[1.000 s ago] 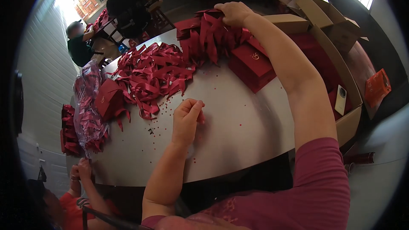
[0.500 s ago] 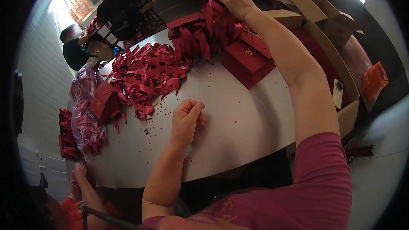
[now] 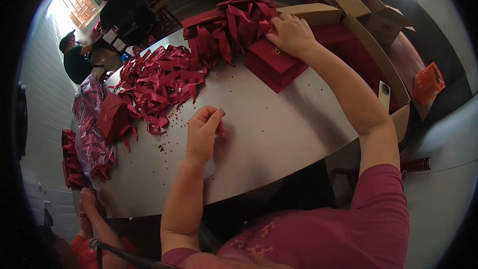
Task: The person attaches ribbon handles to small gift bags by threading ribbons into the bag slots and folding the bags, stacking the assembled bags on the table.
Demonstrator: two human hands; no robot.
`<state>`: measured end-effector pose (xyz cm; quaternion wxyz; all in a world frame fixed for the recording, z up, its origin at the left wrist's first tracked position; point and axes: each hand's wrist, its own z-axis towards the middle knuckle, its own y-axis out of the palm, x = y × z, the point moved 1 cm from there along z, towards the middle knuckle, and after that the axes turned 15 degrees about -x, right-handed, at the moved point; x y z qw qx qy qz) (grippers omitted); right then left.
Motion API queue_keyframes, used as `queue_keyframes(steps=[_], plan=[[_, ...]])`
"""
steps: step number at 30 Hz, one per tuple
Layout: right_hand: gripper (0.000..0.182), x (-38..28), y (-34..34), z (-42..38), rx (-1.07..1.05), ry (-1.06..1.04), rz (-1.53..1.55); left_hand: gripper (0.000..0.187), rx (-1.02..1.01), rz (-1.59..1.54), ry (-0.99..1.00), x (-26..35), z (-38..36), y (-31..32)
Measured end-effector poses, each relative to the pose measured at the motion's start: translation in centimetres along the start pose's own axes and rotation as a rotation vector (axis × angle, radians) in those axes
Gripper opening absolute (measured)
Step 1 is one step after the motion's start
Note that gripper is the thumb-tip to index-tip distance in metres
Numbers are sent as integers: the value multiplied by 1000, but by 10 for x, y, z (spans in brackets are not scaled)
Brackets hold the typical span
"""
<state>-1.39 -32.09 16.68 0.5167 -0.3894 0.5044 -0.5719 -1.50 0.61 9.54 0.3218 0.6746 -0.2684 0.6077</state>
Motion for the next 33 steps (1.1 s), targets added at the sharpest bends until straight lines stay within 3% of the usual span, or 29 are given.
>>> queue_keyframes(steps=[2,5,8,12,14,16,18,19,21,28,33], plan=[[50,3,17,-19,-83,283,-83,16,15,3,-10,0,-1,2],[43,24,31,-25,-202,341,85,15,-6,24,-8,-3,0,1],[32,25,25,-39,-51,296,-61,16,7,7,17,-3,0,-3],[26,2,14,-59,-101,332,-163,16,8,23,37,-4,1,-4],[23,-13,14,-72,-21,173,-50,16,0,46,24,-6,0,-1],[26,-16,19,-75,-94,175,-10,17,-46,63,-1,-8,0,0],[43,-15,28,-76,76,145,-35,17,-48,68,-2,-8,0,0],[43,-17,27,-77,78,139,-36,18,-51,71,-10,-8,0,-1],[60,-19,25,-83,-12,313,121,18,-38,60,-11,-10,1,-4],[62,-22,29,-110,-34,298,109,22,-128,93,-44,-10,0,3],[55,-58,16,-127,121,250,49,27,-96,44,-29,-15,3,13]])
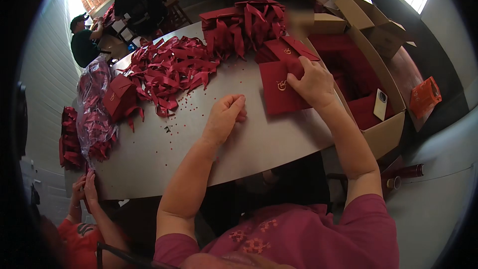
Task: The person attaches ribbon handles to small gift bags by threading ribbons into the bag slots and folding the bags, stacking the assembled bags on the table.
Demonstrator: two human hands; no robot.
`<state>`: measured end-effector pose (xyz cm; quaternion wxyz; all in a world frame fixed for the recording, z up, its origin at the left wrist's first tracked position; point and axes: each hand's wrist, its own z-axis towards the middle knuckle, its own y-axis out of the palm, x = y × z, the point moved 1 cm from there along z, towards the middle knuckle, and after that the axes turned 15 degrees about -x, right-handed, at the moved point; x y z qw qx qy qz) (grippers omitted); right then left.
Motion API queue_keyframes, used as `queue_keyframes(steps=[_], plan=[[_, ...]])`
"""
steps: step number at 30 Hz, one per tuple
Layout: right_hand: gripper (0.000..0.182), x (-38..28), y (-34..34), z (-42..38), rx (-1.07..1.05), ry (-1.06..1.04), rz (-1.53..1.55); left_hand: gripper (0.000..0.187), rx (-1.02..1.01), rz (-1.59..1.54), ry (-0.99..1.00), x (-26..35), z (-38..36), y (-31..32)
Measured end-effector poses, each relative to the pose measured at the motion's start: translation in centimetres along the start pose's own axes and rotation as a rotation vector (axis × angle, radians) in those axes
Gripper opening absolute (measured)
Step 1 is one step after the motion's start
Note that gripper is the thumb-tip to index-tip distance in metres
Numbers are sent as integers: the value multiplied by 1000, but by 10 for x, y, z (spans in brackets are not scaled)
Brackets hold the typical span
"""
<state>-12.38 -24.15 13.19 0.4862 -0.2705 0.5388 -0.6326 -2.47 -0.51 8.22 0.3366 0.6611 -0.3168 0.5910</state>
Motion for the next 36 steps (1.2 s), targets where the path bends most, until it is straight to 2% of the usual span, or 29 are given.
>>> queue_keyframes(steps=[3,5,7,12,14,15,17,18,20,24,26,27,29,30,32,34,36], plan=[[52,-48,-8,-15,-84,-61,85,30,123,54,36,-10,8,-4],[51,-69,8,-19,-62,-174,110,32,204,123,36,-14,6,-16],[48,-87,17,-21,-291,-196,-59,35,296,723,-3,-6,-1,-21],[30,-112,19,18,-251,-374,-29,36,422,930,-80,-9,-1,-16],[19,-126,39,51,-148,-683,7,34,432,976,-125,-2,-2,-10],[19,-133,52,68,-149,-686,8,33,413,1000,-152,1,-2,-8],[15,-153,75,93,-84,-1065,-3,33,397,1022,-184,4,-5,-5],[15,-161,80,101,-85,-1069,0,32,404,1045,-146,5,-6,-4],[21,-175,89,112,-214,-1231,-175,31,419,1067,-113,4,-7,-5],[20,-184,96,123,-244,-1231,-197,32,399,1024,-129,0,-3,-9],[14,-183,101,123,-197,-1193,-72,32,398,997,-135,-2,-3,-7],[14,-182,97,120,-197,-1188,-73,33,459,1020,-143,3,-6,-6],[6,-180,77,116,-519,-741,639,33,514,1040,-148,7,-8,-6],[6,-176,66,115,-387,-733,950,35,456,1051,-213,7,-6,-9],[7,-158,27,116,-319,-624,1407,37,394,1058,-275,5,-4,-13],[11,-130,-22,113,-206,-475,1623,45,407,1012,-293,4,-3,-17],[13,-97,-71,103,-8,-449,1639,44,421,940,-281,5,-4,-21]])
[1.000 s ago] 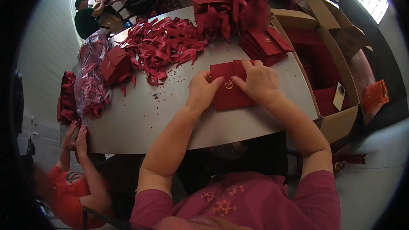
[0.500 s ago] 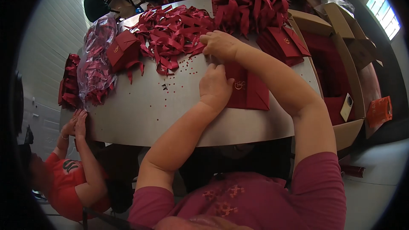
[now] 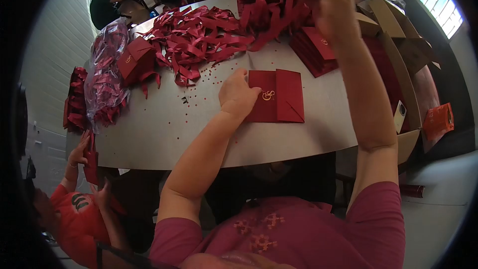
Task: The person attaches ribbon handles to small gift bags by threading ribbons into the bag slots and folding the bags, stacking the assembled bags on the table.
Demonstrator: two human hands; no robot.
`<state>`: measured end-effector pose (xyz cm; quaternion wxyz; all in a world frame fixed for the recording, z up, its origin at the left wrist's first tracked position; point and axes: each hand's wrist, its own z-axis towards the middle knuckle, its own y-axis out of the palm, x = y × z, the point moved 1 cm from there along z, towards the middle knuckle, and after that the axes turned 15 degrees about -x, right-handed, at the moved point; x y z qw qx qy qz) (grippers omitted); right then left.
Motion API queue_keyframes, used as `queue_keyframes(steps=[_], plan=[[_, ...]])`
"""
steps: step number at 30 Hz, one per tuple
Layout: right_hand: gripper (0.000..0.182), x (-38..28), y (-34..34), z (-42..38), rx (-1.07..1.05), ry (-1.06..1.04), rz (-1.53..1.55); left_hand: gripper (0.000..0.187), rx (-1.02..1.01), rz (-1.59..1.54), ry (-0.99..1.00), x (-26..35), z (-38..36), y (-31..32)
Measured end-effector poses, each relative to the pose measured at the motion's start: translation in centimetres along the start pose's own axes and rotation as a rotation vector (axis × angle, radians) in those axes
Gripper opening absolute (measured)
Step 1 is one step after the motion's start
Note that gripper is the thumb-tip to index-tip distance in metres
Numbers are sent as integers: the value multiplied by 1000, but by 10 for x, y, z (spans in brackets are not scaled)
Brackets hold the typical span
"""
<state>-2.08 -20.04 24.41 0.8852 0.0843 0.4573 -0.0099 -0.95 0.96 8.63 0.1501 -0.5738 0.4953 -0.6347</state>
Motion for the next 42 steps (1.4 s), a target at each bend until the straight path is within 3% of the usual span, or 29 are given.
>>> queue_keyframes(steps=[2,4,8,10,14,18,20,26,32,42], plan=[[15,-38,-54,-2,-218,-249,-55,43,-6,-73,-9,0,1,-4],[16,-56,-51,-15,-164,-202,-206,37,-55,-230,-88,1,1,-11],[21,-75,-17,-53,20,-51,-752,34,-84,-453,-32,-13,10,-5],[23,-35,12,-75,-230,165,-555,31,-71,-506,20,-20,16,4],[17,64,32,-117,-363,635,-285,23,-78,-581,31,-21,15,4],[15,108,20,-134,-382,616,-374,22,-58,-507,43,-19,12,0],[14,114,15,-135,-404,432,-539,21,-110,-614,35,-17,11,-3],[15,107,17,-138,-388,617,-194,17,-288,-1005,-26,-16,7,-7],[12,100,12,-134,-418,590,-316,17,-389,-1165,-131,-8,0,-8],[10,103,5,-132,-414,583,-245,21,-516,-1359,-113,-8,0,-6]])
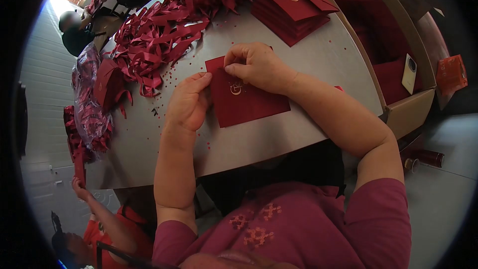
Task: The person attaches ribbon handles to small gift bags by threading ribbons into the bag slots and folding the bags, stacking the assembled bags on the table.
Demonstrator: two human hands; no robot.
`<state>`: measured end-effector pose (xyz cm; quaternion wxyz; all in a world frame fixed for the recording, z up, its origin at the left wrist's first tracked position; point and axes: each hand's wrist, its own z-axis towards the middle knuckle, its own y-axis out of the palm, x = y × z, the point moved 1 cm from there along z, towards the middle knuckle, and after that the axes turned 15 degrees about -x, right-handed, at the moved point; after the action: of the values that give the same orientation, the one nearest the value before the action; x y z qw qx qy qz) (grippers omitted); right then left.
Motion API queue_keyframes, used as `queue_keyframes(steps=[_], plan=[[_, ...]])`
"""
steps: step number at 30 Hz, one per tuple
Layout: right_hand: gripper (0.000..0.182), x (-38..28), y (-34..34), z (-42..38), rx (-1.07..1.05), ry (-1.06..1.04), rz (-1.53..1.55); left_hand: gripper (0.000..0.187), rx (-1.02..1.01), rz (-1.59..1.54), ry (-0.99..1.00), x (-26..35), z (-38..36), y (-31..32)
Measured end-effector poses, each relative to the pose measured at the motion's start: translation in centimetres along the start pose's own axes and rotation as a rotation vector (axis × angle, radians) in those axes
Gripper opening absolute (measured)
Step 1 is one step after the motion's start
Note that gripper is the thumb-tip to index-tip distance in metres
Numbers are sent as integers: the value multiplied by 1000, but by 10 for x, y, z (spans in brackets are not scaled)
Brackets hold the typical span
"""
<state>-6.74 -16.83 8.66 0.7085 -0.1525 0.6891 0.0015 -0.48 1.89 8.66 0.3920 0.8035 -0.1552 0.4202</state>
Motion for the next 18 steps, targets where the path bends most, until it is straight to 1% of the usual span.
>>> queue_keyframes(steps=[2,3,5,11,14,18], plan=[[8,-8,-2,-2,-38,140,174,21,-103,-92,11,1,-1,6],[8,-8,-3,-2,-37,139,174,21,-103,-92,11,3,-3,9],[6,-7,-6,-3,-32,122,300,21,-106,-99,75,5,-6,15],[8,-8,-10,-2,-70,85,322,17,-105,-145,124,2,-3,13],[7,-8,-10,-2,-80,47,306,14,-108,-145,119,2,-3,14],[6,-7,-9,-3,-60,-3,320,15,-99,-104,163,-1,-1,13]])
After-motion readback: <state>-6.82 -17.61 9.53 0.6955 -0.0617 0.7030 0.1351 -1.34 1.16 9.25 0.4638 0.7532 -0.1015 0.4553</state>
